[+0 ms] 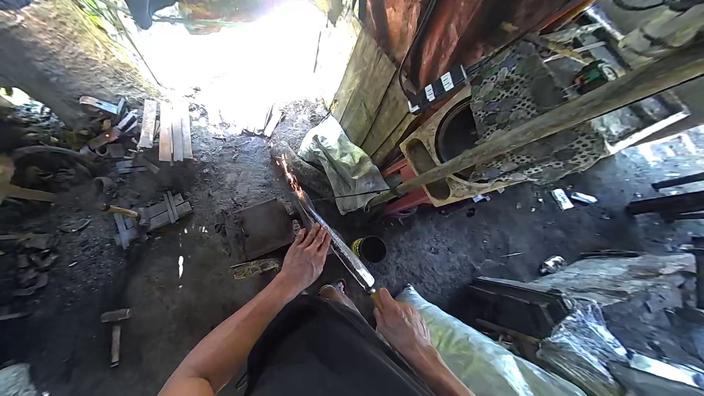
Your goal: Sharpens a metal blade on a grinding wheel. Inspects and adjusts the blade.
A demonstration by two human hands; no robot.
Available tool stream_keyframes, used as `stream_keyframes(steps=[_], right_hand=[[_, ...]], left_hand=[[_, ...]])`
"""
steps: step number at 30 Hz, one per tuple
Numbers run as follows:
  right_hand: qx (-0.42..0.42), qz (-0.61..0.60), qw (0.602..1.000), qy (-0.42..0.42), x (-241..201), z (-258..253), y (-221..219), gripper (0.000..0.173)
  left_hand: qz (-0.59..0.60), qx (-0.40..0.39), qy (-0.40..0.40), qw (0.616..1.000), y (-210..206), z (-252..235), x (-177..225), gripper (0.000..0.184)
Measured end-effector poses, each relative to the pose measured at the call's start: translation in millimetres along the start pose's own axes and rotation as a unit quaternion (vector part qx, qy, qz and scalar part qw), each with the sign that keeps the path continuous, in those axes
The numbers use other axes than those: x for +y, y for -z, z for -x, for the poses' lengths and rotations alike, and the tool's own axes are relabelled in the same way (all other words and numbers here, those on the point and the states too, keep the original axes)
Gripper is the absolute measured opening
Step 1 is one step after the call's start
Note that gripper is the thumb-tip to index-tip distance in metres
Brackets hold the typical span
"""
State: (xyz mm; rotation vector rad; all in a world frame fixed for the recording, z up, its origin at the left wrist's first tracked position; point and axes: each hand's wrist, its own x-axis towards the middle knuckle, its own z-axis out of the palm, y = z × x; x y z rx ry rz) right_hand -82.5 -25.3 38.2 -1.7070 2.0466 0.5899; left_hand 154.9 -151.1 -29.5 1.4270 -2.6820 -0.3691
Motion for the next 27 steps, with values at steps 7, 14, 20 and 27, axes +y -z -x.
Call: stream_keyframes(steps=[7, 14, 20, 27], right_hand=[[-0.018, -0.048, 0.998, 0.023, -63.5, -52.9, 15.7, 0.039], [-0.03, -0.037, 0.999, 0.025, -60.8, -58.6, 22.4, 0.039], [-0.015, -0.027, 1.0, 0.003, -8.0, -10.4, 2.1, 0.035], [-0.132, -0.38, 0.915, 0.001, 65.7, 26.1, 6.3, 0.03]], left_hand=[[-0.04, -0.011, 0.037, 0.998, 12.7, -20.0, -66.8, 0.051], [-0.057, 0.009, 0.033, 0.998, 9.3, -23.3, -70.6, 0.052], [0.007, 0.015, 0.007, 1.0, -4.5, -4.2, -11.9, 0.055], [0.044, -0.014, -0.051, 0.998, 22.5, -10.4, 47.5, 0.045]])
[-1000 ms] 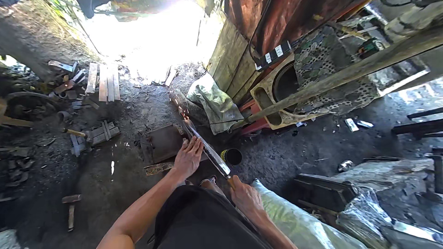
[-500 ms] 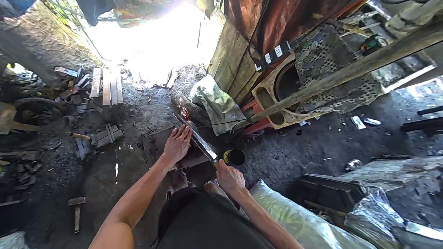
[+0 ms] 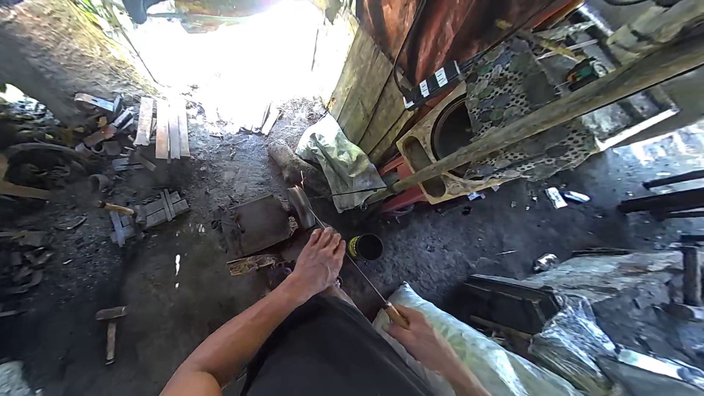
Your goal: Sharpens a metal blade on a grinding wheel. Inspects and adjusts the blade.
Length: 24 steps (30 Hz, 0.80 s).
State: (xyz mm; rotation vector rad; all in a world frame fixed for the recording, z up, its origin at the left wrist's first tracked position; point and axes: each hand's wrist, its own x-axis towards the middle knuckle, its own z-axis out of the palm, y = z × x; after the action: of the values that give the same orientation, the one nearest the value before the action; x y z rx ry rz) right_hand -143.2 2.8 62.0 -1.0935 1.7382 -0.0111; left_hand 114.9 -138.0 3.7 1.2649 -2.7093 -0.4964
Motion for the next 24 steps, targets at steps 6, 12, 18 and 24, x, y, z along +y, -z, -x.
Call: stream_keyframes(steps=[6, 12, 18, 24], right_hand=[[-0.323, -0.507, 0.799, 0.029, 43.8, 20.4, 30.5, 0.012], [-0.355, -0.545, 0.756, 0.074, 39.2, 14.7, 27.5, 0.008], [0.039, -0.054, 0.995, 0.071, 14.2, -0.6, 14.9, 0.026], [0.194, 0.282, 0.938, 0.051, -10.1, -18.6, -22.7, 0.026]], left_hand=[[-0.016, 0.069, -0.069, 0.995, 43.3, -29.4, 45.4, 0.045], [-0.037, 0.103, -0.071, 0.991, 56.0, -35.5, 46.5, 0.043], [-0.047, 0.059, -0.016, 0.997, 40.6, -13.7, 15.8, 0.041], [-0.058, -0.005, 0.02, 0.998, 15.4, 13.8, -26.4, 0.057]])
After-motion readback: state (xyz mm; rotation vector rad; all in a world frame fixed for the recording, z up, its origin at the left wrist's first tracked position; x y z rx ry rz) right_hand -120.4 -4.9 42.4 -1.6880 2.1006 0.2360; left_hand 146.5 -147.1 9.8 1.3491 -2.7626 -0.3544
